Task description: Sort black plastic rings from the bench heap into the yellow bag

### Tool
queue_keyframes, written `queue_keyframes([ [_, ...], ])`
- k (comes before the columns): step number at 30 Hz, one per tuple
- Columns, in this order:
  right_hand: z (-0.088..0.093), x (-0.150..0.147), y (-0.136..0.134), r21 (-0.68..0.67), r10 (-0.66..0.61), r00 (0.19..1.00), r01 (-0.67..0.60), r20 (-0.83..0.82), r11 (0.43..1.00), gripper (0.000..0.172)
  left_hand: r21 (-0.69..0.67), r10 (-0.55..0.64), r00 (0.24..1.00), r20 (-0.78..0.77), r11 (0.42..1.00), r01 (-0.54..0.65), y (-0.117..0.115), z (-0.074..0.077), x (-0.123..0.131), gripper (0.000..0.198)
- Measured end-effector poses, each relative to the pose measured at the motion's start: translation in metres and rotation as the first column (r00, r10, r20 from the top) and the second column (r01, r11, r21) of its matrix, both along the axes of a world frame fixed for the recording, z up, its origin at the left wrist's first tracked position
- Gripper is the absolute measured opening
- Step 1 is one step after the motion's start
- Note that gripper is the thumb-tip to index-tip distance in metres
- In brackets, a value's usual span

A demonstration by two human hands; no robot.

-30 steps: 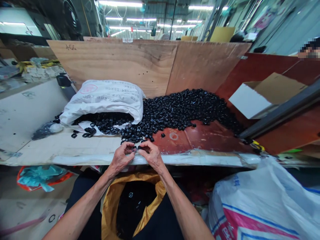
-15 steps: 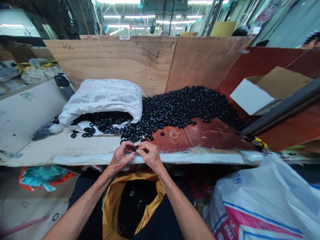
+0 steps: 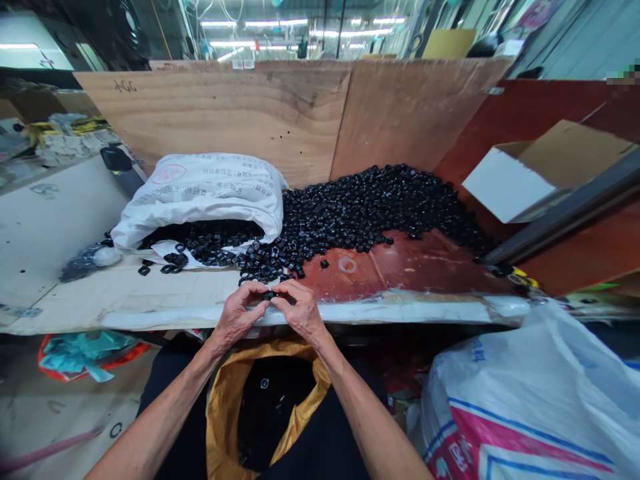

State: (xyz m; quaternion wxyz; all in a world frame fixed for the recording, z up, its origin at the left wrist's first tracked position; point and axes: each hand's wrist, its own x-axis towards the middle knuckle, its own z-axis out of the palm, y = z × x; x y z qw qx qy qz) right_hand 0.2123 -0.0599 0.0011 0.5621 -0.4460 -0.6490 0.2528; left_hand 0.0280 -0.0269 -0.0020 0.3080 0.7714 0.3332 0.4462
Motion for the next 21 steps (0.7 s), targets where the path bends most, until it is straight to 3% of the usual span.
queue_keyframes([
  [8, 0.0, -0.002, 0.001, -0.031, -0.047, 0.998, 0.048, 0.03, 0.998, 0.016, 0.124, -0.03, 1.0, 0.007, 0.992, 0.029, 0.001, -0.004, -0.004, 0.014],
  [16, -0.009, -0.01, 0.007, 0.022, -0.128, 0.966, 0.126, 0.226, 0.992, 0.044, 0.093, -0.07, 0.998, -0.01, 0.993, 0.07, -0.001, 0.002, -0.004, 0.009],
  [19, -0.01, -0.012, 0.006, 0.0, -0.172, 0.972, 0.174, 0.16, 0.985, 0.031, 0.075, -0.071, 0.997, -0.008, 0.995, 0.072, -0.001, 0.004, -0.003, 0.01],
  [21, -0.007, -0.01, 0.003, -0.013, -0.125, 0.986, 0.127, 0.107, 0.992, 0.022, 0.063, -0.056, 0.998, 0.005, 0.996, 0.055, -0.001, 0.004, -0.003, 0.013],
])
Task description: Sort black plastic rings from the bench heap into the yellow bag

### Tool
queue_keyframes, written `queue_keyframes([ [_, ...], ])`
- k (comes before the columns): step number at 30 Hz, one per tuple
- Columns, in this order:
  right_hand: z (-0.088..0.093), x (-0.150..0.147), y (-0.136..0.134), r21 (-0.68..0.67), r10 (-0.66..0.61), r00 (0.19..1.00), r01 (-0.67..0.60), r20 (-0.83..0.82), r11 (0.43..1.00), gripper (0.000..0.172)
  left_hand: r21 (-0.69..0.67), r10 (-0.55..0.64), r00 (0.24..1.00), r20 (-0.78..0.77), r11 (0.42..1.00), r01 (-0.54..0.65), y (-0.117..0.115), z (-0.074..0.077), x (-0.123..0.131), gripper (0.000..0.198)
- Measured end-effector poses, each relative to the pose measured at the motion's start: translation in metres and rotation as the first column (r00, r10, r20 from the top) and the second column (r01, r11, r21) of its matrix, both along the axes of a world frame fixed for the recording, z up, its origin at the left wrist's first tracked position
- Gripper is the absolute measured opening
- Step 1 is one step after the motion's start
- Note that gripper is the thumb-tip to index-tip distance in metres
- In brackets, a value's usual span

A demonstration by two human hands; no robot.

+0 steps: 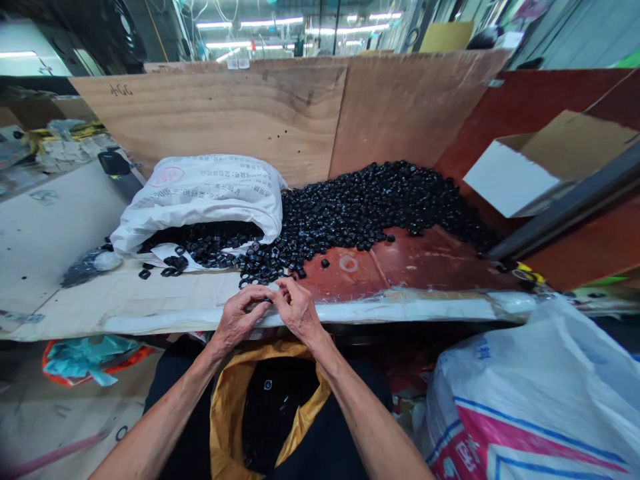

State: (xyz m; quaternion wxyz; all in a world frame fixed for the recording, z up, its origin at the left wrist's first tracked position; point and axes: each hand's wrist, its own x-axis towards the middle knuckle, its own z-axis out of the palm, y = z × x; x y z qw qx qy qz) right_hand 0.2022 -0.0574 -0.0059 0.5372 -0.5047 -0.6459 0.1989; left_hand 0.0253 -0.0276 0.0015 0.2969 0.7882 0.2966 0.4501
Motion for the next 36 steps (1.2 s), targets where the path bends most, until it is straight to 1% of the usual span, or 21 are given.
queue_keyframes([
  [3, 0.004, 0.003, -0.005, 0.041, 0.108, 0.994, -0.109, 0.03, 0.993, 0.021, -0.006, 0.033, 0.999, 0.029, 0.999, -0.032, 0.001, -0.003, -0.001, 0.014],
  [4, 0.005, 0.003, -0.005, 0.049, 0.106, 0.993, -0.109, 0.06, 0.993, 0.019, -0.006, 0.04, 0.999, 0.033, 0.999, -0.039, 0.001, -0.004, -0.001, 0.014],
  [5, 0.005, 0.003, -0.006, 0.05, 0.084, 0.992, -0.089, 0.09, 0.995, 0.023, -0.008, 0.045, 0.998, 0.035, 0.999, -0.045, 0.002, -0.004, -0.001, 0.014],
  [7, 0.003, 0.003, -0.006, 0.054, 0.025, 0.989, -0.033, 0.146, 0.998, 0.036, -0.022, 0.056, 0.998, 0.035, 0.998, -0.055, 0.001, -0.005, -0.001, 0.014],
  [8, 0.002, 0.002, -0.006, 0.059, 0.004, 0.987, -0.014, 0.164, 0.998, 0.039, -0.033, 0.061, 0.998, 0.034, 0.998, -0.06, 0.001, -0.004, -0.001, 0.014],
  [9, 0.001, 0.002, -0.006, 0.067, -0.005, 0.986, -0.006, 0.164, 0.998, 0.037, -0.046, 0.067, 0.997, 0.036, 0.997, -0.066, 0.0, -0.004, -0.001, 0.014],
  [11, 0.0, 0.002, -0.007, 0.075, 0.01, 0.992, -0.019, 0.123, 0.997, 0.021, -0.072, 0.081, 0.996, 0.043, 0.994, -0.077, -0.001, -0.003, -0.001, 0.014],
  [12, 0.0, 0.003, -0.007, 0.071, 0.026, 0.994, -0.033, 0.101, 0.997, 0.017, -0.082, 0.085, 0.995, 0.046, 0.993, -0.081, -0.001, -0.003, -0.001, 0.014],
  [14, 0.0, 0.004, -0.008, 0.063, 0.053, 0.994, -0.059, 0.1, 0.996, 0.015, -0.091, 0.086, 0.995, 0.052, 0.993, -0.081, -0.001, -0.003, -0.001, 0.014],
  [16, 0.0, 0.005, -0.008, 0.067, 0.052, 0.989, -0.062, 0.137, 0.996, 0.024, -0.091, 0.079, 0.995, 0.057, 0.993, -0.074, -0.001, -0.003, -0.001, 0.013],
  [17, 0.0, 0.005, -0.007, 0.07, 0.041, 0.989, -0.051, 0.143, 0.996, 0.024, -0.089, 0.074, 0.995, 0.062, 0.994, -0.068, 0.0, -0.003, -0.001, 0.013],
  [19, 0.001, 0.004, -0.007, 0.071, 0.039, 0.993, -0.047, 0.108, 0.996, 0.012, -0.081, 0.053, 0.996, 0.066, 0.996, -0.048, 0.001, -0.002, -0.001, 0.012],
  [21, 0.003, 0.003, -0.008, 0.075, 0.08, 0.995, -0.084, 0.053, 0.994, 0.014, -0.075, 0.02, 0.998, 0.059, 0.997, -0.015, 0.0, 0.002, -0.002, 0.011],
  [23, 0.006, 0.0, -0.014, 0.069, 0.101, 0.995, -0.103, 0.026, 0.992, 0.011, -0.086, -0.013, 0.999, 0.047, 0.996, 0.017, -0.006, 0.006, -0.004, 0.011],
  [24, 0.007, -0.002, -0.019, 0.051, 0.084, 0.996, -0.085, 0.023, 0.995, 0.01, -0.103, -0.027, 0.999, 0.039, 0.994, 0.031, -0.011, 0.008, -0.005, 0.011],
  [27, 0.009, -0.01, -0.04, -0.054, -0.008, 1.0, 0.008, 0.013, 0.999, 0.023, -0.174, -0.049, 0.998, 0.032, 0.983, 0.054, -0.033, 0.01, -0.011, 0.015],
  [28, 0.009, -0.013, -0.049, -0.074, -0.013, 1.0, 0.013, -0.005, 0.997, 0.022, -0.212, -0.039, 0.998, 0.044, 0.976, 0.047, -0.042, 0.009, -0.013, 0.016],
  [30, 0.008, -0.018, -0.065, -0.06, 0.034, 0.999, -0.037, -0.04, 0.998, 0.015, -0.311, -0.01, 0.997, 0.081, 0.95, 0.034, -0.057, 0.007, -0.016, 0.017],
  [32, 0.007, -0.022, -0.077, -0.018, 0.092, 0.994, -0.093, -0.051, 0.996, 0.016, -0.402, 0.017, 0.994, 0.11, 0.915, 0.029, -0.069, 0.006, -0.018, 0.019],
  [33, 0.007, -0.023, -0.082, -0.022, 0.1, 0.994, -0.101, -0.052, 0.995, 0.014, -0.431, 0.023, 0.993, 0.119, 0.902, 0.031, -0.073, 0.005, -0.019, 0.02],
  [36, 0.005, -0.026, -0.09, -0.119, 0.057, 0.994, -0.068, -0.097, 0.991, 0.014, -0.472, 0.054, 0.988, 0.145, 0.881, 0.021, -0.082, 0.004, -0.024, 0.022],
])
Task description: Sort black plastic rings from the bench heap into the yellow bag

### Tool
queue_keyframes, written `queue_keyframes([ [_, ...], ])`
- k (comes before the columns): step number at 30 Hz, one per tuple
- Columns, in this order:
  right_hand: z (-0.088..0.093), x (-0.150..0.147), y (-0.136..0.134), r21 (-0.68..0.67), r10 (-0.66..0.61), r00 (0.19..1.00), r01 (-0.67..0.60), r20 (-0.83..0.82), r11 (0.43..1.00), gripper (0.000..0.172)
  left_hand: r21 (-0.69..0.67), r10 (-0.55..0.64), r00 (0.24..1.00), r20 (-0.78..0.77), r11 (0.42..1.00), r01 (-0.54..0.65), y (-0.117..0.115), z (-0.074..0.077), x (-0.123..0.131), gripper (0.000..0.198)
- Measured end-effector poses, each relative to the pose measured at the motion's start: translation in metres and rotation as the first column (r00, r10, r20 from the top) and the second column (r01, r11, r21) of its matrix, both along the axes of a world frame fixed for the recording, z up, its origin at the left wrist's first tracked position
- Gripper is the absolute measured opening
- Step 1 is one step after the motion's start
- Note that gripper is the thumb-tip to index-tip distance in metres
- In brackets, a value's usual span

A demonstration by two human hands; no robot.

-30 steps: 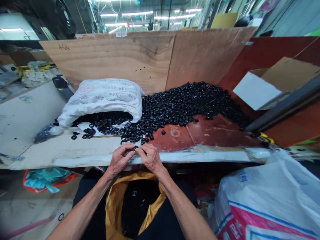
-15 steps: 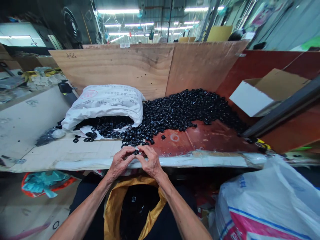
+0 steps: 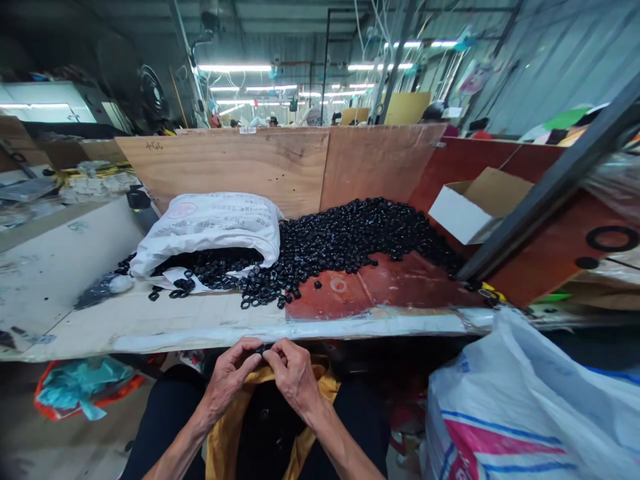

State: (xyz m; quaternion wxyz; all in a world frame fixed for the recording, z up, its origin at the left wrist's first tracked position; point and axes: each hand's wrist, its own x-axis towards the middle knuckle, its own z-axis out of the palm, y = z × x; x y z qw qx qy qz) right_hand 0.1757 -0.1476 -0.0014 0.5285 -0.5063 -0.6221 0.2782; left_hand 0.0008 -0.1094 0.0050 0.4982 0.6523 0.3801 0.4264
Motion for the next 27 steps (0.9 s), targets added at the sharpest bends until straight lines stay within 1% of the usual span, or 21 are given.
queue_keyframes([
  [1, -0.001, -0.001, -0.002, -0.017, 0.003, 1.0, -0.003, -0.01, 1.0, 0.014, -0.014, 0.005, 1.0, 0.006, 1.0, -0.005, -0.002, 0.0, -0.002, 0.023],
  [4, -0.005, -0.005, -0.006, 0.015, 0.052, 0.999, -0.052, -0.009, 0.999, 0.015, -0.028, 0.005, 1.0, 0.009, 1.0, -0.004, -0.007, -0.002, -0.009, 0.021],
  [6, -0.009, -0.008, -0.008, -0.011, 0.069, 0.996, -0.07, -0.054, 0.998, 0.014, -0.041, -0.001, 1.0, 0.008, 0.999, 0.001, -0.01, -0.003, -0.012, 0.021],
  [9, -0.012, -0.012, -0.014, -0.067, 0.075, 0.989, -0.084, -0.129, 0.994, 0.018, -0.152, -0.013, 0.999, 0.039, 0.988, 0.019, -0.015, -0.004, -0.014, 0.026],
  [11, -0.013, -0.012, -0.018, -0.068, 0.093, 0.989, -0.101, -0.113, 0.993, 0.017, -0.214, -0.014, 0.998, 0.061, 0.976, 0.027, -0.019, -0.005, -0.014, 0.028],
  [12, -0.013, -0.012, -0.02, -0.066, 0.098, 0.99, -0.105, -0.102, 0.992, 0.016, -0.219, -0.009, 0.998, 0.062, 0.976, 0.023, -0.021, -0.005, -0.014, 0.028],
  [13, -0.013, -0.013, -0.022, -0.068, 0.1, 0.99, -0.107, -0.097, 0.992, 0.015, -0.205, -0.006, 0.999, 0.051, 0.979, 0.016, -0.023, -0.006, -0.014, 0.026],
  [15, -0.017, -0.015, -0.026, -0.1, 0.08, 0.99, -0.092, -0.113, 0.991, 0.014, -0.133, -0.007, 1.0, 0.001, 0.991, 0.007, -0.028, -0.01, -0.013, 0.021],
  [17, -0.023, -0.02, -0.031, -0.199, 0.033, 0.982, -0.07, -0.184, 0.977, 0.015, -0.008, -0.003, 0.997, -0.074, 1.0, 0.002, -0.032, -0.017, -0.013, 0.015],
  [18, -0.027, -0.024, -0.033, -0.271, -0.001, 0.969, -0.068, -0.246, 0.96, 0.017, 0.074, 0.005, 0.993, -0.115, 0.997, 0.003, -0.034, -0.022, -0.013, 0.013],
  [20, -0.034, -0.031, -0.036, -0.421, -0.101, 0.907, -0.089, -0.41, 0.903, 0.025, 0.257, 0.028, 0.981, -0.194, 0.966, 0.024, -0.038, -0.034, -0.015, 0.013],
  [22, -0.04, -0.036, -0.037, -0.541, -0.206, 0.801, -0.168, -0.562, 0.824, 0.034, 0.434, 0.041, 0.964, -0.262, 0.897, 0.08, -0.039, -0.047, -0.017, 0.02],
  [23, -0.042, -0.037, -0.037, -0.594, -0.255, 0.747, -0.223, -0.614, 0.773, 0.036, 0.505, 0.037, 0.954, -0.296, 0.854, 0.124, -0.04, -0.054, -0.019, 0.024],
  [24, -0.043, -0.037, -0.036, -0.649, -0.304, 0.706, -0.284, -0.639, 0.706, 0.035, 0.561, 0.029, 0.944, -0.328, 0.81, 0.17, -0.04, -0.06, -0.021, 0.028],
  [25, -0.044, -0.036, -0.035, -0.703, -0.346, 0.686, -0.342, -0.64, 0.624, 0.032, 0.601, 0.018, 0.933, -0.36, 0.769, 0.217, -0.04, -0.066, -0.023, 0.032],
  [27, -0.045, -0.033, -0.034, -0.79, -0.395, 0.702, -0.41, -0.593, 0.457, 0.023, 0.641, -0.01, 0.908, -0.419, 0.705, 0.304, -0.041, -0.074, -0.028, 0.036],
])
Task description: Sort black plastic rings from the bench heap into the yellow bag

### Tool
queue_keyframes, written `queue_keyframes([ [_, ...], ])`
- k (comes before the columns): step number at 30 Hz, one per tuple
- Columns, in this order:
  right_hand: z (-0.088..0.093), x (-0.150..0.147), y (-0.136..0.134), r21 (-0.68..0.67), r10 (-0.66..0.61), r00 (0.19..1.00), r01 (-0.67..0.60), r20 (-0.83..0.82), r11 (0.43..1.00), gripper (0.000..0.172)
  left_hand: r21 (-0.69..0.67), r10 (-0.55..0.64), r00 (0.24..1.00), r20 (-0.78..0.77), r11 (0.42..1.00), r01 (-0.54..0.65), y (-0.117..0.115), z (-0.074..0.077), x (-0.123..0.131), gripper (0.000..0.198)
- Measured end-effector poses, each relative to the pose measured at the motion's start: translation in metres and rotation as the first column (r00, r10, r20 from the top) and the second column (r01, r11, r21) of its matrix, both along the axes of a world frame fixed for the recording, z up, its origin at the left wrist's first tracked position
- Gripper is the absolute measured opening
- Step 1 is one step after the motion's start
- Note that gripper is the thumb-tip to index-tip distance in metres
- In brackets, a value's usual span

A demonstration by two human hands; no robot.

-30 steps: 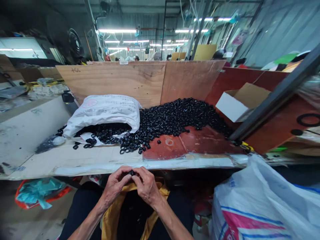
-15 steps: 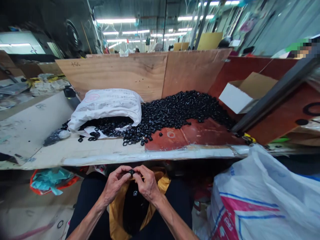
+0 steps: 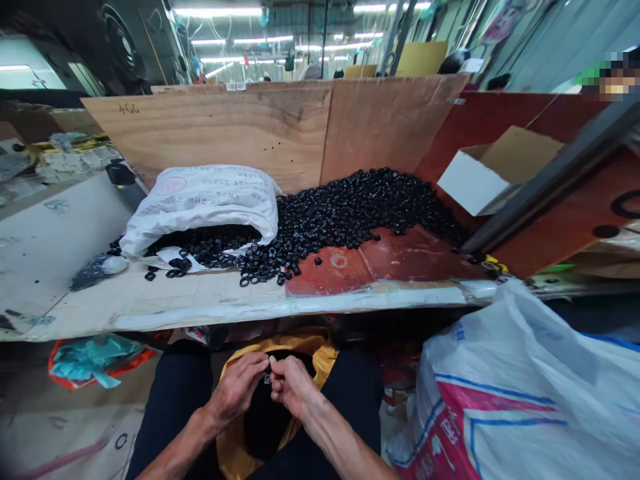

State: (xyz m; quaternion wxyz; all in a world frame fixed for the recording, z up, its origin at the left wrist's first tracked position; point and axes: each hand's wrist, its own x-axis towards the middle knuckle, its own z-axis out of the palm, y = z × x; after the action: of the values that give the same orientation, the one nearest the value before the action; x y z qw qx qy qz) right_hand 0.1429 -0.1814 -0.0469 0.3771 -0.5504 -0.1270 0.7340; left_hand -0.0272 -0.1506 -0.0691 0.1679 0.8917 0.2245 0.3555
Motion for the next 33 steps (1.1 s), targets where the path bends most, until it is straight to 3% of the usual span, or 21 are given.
queue_keyframes([
  [3, 0.002, 0.005, -0.002, -0.116, 0.108, 0.994, -0.103, 0.034, 0.988, 0.022, 0.031, -0.108, 0.989, -0.1, 0.993, 0.111, 0.0, 0.005, -0.008, 0.037],
  [5, 0.01, 0.01, -0.002, -0.049, 0.156, 0.976, -0.15, 0.154, 0.988, 0.028, -0.018, -0.176, 0.971, -0.162, 0.984, 0.176, 0.007, 0.022, -0.012, 0.033],
  [6, 0.016, 0.013, 0.001, 0.056, 0.157, 0.941, -0.181, 0.301, 0.982, 0.029, -0.053, -0.182, 0.967, -0.176, 0.983, 0.176, 0.013, 0.034, -0.013, 0.03],
  [7, 0.023, 0.018, 0.006, 0.202, 0.113, 0.865, -0.239, 0.489, 0.95, 0.029, -0.083, -0.133, 0.975, -0.176, 0.989, 0.12, 0.023, 0.046, -0.013, 0.028],
  [8, 0.032, 0.024, 0.016, 0.369, -0.018, 0.729, -0.324, 0.684, 0.871, 0.025, -0.1, -0.036, 0.987, -0.157, 0.995, 0.02, 0.035, 0.058, -0.012, 0.029],
  [10, 0.047, 0.038, 0.044, 0.547, -0.34, 0.447, -0.509, 0.828, 0.664, 0.018, -0.134, 0.259, 0.958, -0.121, 0.952, -0.275, 0.066, 0.079, -0.008, 0.017],
  [11, 0.053, 0.046, 0.061, 0.563, -0.444, 0.349, -0.572, 0.825, 0.597, 0.018, -0.145, 0.411, 0.904, -0.119, 0.893, -0.425, 0.084, 0.085, -0.004, 0.014],
  [13, 0.059, 0.06, 0.097, 0.504, -0.508, 0.218, -0.678, 0.833, 0.535, 0.026, -0.148, 0.597, 0.792, -0.131, 0.778, -0.611, 0.117, 0.09, 0.005, 0.02],
  [16, 0.053, 0.073, 0.137, 0.37, -0.466, 0.11, -0.773, 0.878, 0.515, 0.033, -0.148, 0.645, 0.742, -0.18, 0.728, -0.669, 0.152, 0.083, 0.018, 0.026],
  [18, 0.043, 0.077, 0.148, 0.358, -0.47, 0.099, -0.789, 0.877, 0.5, 0.029, -0.135, 0.624, 0.761, -0.179, 0.751, -0.647, 0.161, 0.074, 0.023, 0.022],
  [21, 0.033, 0.078, 0.145, 0.444, -0.517, 0.178, -0.773, 0.837, 0.453, 0.023, -0.113, 0.594, 0.792, -0.143, 0.785, -0.609, 0.159, 0.064, 0.025, 0.017],
  [27, 0.042, 0.074, 0.138, 0.462, -0.476, 0.281, -0.827, 0.834, 0.32, 0.028, -0.211, 0.468, 0.882, -0.048, 0.859, -0.467, 0.151, 0.066, 0.024, 0.023],
  [33, 0.041, 0.077, 0.138, 0.559, -0.474, 0.373, -0.751, 0.798, 0.351, 0.015, -0.455, 0.419, 0.903, 0.093, 0.825, -0.336, 0.148, 0.071, 0.037, 0.025],
])
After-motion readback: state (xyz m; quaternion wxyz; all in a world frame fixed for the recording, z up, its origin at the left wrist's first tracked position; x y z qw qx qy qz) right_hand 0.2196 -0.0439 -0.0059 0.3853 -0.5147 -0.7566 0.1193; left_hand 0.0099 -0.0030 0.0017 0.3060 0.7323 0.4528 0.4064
